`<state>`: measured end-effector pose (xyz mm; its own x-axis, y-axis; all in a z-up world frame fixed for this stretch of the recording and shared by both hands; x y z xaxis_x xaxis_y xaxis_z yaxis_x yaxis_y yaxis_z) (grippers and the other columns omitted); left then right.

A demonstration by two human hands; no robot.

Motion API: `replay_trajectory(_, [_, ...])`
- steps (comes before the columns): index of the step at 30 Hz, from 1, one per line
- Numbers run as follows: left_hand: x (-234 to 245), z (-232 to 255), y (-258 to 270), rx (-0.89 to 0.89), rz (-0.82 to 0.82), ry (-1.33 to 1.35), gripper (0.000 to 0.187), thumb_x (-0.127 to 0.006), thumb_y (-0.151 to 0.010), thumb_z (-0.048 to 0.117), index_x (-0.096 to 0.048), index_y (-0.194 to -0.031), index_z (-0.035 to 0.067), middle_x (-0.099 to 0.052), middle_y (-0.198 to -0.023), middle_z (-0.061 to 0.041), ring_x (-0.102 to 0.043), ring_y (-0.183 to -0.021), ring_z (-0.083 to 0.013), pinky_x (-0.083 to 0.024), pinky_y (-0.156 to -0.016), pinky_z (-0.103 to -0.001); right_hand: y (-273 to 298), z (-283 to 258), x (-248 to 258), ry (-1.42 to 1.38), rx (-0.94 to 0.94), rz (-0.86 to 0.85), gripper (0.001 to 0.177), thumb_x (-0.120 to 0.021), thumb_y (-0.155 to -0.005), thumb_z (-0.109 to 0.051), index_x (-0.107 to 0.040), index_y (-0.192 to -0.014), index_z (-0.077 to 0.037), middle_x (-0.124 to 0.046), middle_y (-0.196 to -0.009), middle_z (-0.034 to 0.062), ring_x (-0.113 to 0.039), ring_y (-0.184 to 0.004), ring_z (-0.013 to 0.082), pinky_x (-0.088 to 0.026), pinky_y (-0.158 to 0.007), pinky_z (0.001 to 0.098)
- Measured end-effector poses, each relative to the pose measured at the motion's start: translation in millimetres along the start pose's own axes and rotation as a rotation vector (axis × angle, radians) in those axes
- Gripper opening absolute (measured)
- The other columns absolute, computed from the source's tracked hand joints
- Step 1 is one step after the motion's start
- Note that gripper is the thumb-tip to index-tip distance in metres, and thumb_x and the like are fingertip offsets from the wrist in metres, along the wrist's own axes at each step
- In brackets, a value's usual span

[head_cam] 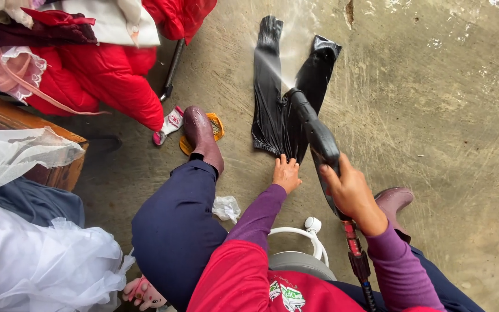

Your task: Washing individual small clothing items like socks and cloths using a high-pressure water spray gun while seated.

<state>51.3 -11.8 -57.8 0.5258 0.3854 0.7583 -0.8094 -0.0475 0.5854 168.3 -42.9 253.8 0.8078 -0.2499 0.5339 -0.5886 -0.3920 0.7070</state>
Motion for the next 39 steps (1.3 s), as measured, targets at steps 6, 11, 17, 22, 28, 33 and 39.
replay_trajectory(6, [17.9,8.9,6.0,0.016,-0.175,-0.025,0.077,-0.059,-0.077,0.072,-0.072,-0.121,0.011,-0.062,-0.136,-0.005,-0.037,-0.141,-0.0460,-0.032,-0.106,-0.051,25.8,14.2,-19.9,0.053,-0.065,-0.113,0.036,-0.051,-0.099,-0.049,-0.060,-0.115,-0.018,-0.077,-0.066,0.0172,-0.074,-0.089,0.0440,-0.053,-0.085,0.0580])
replay_trajectory(11, [-35.3,4.4,-3.9,0.108,-0.233,0.262,0.072,-0.062,-0.073,0.076,-0.078,-0.106,0.014,-0.060,-0.136,0.001,-0.060,-0.121,-0.0388,-0.038,-0.099,-0.046,-2.0,2.6,-9.6,0.052,-0.017,-0.087,0.036,-0.053,-0.100,-0.046,-0.061,-0.109,-0.013,-0.075,-0.067,0.0199,-0.073,-0.088,0.0462,-0.052,-0.084,0.0595])
replay_trajectory(17, [-19.0,13.8,3.7,0.021,-0.161,0.054,0.053,-0.070,-0.080,0.057,-0.075,-0.110,0.013,-0.060,-0.128,-0.004,-0.055,-0.119,-0.0346,-0.034,-0.096,-0.051,-5.2,-24.1,44.5,-0.109,0.067,0.129,0.027,-0.056,-0.102,-0.044,-0.061,-0.105,-0.018,-0.072,-0.062,0.0084,-0.075,-0.080,0.0311,-0.055,-0.082,0.0478])
replay_trajectory(22, [38.6,18.7,23.6,-0.048,0.017,-0.260,0.032,-0.056,-0.099,0.037,-0.077,-0.116,0.019,-0.047,-0.146,-0.007,-0.026,-0.148,-0.0355,-0.019,-0.115,-0.068,38.7,10.9,16.1,-0.031,-0.077,-0.002,0.032,-0.054,-0.101,-0.042,-0.062,-0.111,-0.012,-0.077,-0.078,0.0234,-0.071,-0.097,0.0463,-0.050,-0.085,0.0609])
replay_trajectory(28, [8.7,6.2,18.1,-0.069,-0.101,0.026,0.045,-0.071,-0.086,0.047,-0.076,-0.120,0.019,-0.044,-0.138,-0.009,-0.037,-0.134,-0.0414,-0.044,-0.094,-0.052,31.2,28.8,5.7,0.011,-0.134,-0.017,0.045,-0.051,-0.102,-0.045,-0.061,-0.128,-0.009,-0.075,-0.099,0.0325,-0.065,-0.109,0.0540,-0.047,-0.100,0.0632])
replay_trajectory(33, [5.8,7.9,22.1,-0.089,-0.151,0.015,0.051,-0.070,-0.085,0.052,-0.073,-0.126,0.022,-0.046,-0.134,-0.008,-0.037,-0.134,-0.0427,-0.047,-0.092,-0.050,15.2,43.6,50.8,-0.047,-0.108,0.162,0.038,-0.054,-0.103,-0.047,-0.061,-0.119,-0.013,-0.074,-0.084,0.0243,-0.068,-0.103,0.0481,-0.048,-0.092,0.0605])
replay_trajectory(39, [6.1,8.6,19.0,-0.079,-0.157,0.019,0.044,-0.069,-0.087,0.046,-0.074,-0.123,0.022,-0.046,-0.134,-0.006,-0.036,-0.135,-0.0441,-0.048,-0.093,-0.049,23.3,61.8,29.5,-0.035,-0.149,0.105,0.042,-0.054,-0.102,-0.046,-0.061,-0.122,-0.010,-0.073,-0.098,0.0318,-0.064,-0.111,0.0522,-0.048,-0.097,0.0623])
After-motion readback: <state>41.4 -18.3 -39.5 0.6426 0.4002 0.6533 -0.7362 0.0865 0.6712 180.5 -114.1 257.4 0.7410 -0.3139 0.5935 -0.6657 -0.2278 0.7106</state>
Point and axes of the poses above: each hand's wrist, its own y-axis away from the middle knuckle, its own x-axis out of the back of the hand, z = x × y, the point moved 9 cm from there along -y, towards the middle knuckle
